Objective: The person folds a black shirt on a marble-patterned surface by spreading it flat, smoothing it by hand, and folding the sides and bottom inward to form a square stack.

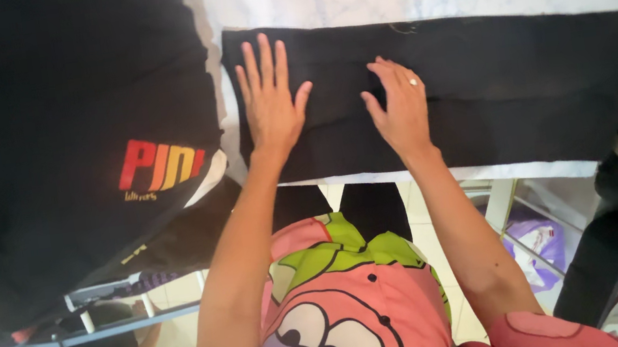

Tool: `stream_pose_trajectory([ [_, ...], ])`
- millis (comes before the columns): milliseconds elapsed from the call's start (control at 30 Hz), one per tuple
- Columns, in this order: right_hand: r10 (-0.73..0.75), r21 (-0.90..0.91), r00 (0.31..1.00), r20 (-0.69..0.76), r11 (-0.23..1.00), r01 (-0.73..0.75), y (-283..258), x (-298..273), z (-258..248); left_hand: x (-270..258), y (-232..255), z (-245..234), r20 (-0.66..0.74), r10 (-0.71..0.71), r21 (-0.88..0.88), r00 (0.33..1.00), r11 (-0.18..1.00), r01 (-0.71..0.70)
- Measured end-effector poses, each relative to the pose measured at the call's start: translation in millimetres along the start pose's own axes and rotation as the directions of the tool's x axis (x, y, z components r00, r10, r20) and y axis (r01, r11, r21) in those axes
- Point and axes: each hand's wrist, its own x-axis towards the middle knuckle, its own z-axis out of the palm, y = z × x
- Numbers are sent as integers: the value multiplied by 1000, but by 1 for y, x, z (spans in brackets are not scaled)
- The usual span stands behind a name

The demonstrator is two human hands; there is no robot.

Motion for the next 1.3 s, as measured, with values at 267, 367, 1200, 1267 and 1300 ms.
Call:
stream_pose_trajectory([
  [267, -20, -78, 998, -55, 997, 15, 18, 2, 4, 21, -7, 2, -79, 51, 88, 996, 995, -44],
  [367, -7, -101, 999, -40, 995, 3, 24, 6, 1, 31, -10, 6, -57, 66, 137, 996, 989, -57],
  [1200, 135, 456, 958, -252, 890, -6, -15, 50, 8, 63, -33, -22, 76, -336, -296, 939, 892, 342],
  [1267, 124, 444, 952, -279, 896, 14, -15, 48, 5, 67, -40, -21, 14, -196, -361, 980, 914, 188],
  [1300, 106, 431, 947, -304, 901, 37, -15, 47, 4, 68, -42, -19, 18, -191, -361, 981, 914, 185],
])
